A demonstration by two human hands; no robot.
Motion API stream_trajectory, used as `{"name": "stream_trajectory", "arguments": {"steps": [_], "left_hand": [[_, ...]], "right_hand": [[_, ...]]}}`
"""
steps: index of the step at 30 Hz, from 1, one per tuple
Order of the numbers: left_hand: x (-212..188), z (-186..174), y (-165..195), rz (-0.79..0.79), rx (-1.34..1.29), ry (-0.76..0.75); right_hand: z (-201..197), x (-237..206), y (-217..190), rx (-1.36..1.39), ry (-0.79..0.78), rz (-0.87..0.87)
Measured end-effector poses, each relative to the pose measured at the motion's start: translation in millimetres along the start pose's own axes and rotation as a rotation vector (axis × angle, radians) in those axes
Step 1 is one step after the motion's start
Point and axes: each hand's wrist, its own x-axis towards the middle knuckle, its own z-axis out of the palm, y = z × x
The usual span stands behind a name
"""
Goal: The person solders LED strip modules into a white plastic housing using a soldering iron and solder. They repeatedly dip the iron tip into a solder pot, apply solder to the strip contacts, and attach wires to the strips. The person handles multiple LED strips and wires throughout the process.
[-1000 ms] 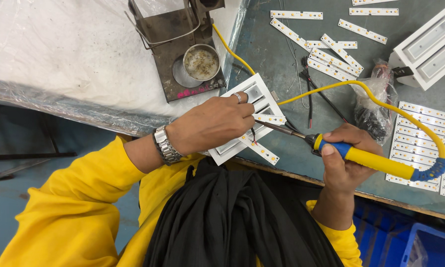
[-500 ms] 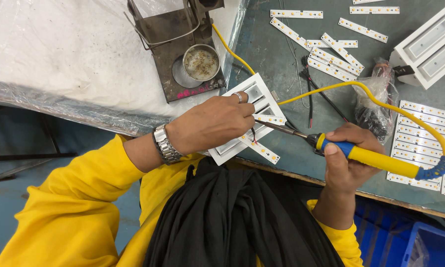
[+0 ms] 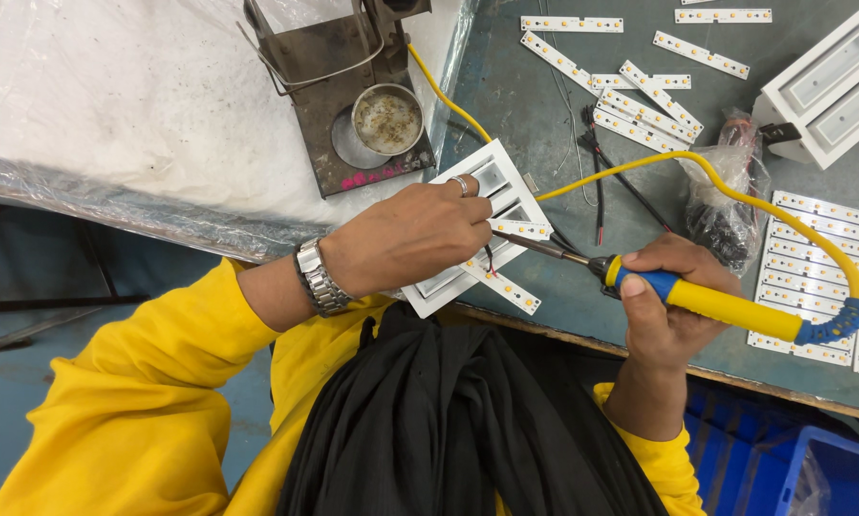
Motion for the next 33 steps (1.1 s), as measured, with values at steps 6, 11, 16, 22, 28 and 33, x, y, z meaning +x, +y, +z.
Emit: {"name": "stream_trajectory", "arguments": {"steps": [6, 11, 16, 22, 28, 33], "left_hand": [[-2, 4, 2, -0.007, -0.004, 0.005], [-3, 7, 0, -0.004, 0.008, 0.001], [-5, 14, 1, -0.005, -0.002, -0.002], [-4, 14, 0, 0.006, 0.008, 0.008], [-4, 16, 0, 0.009, 0.019, -0.002], [-3, 15, 0, -0.001, 0.008, -0.011]], "right_hand": [[-1, -5, 3, 0.017, 0.029, 0.007], [-2, -9, 9, 0.044, 0.078, -0.016], [-1, -16, 14, -0.004, 0.051, -0.007], [1, -14, 14, 0.005, 0.037, 0.001], [2, -13, 14, 0.02, 0.029, -0.004], [1, -13, 16, 0.02, 0.028, 0.002]]}}
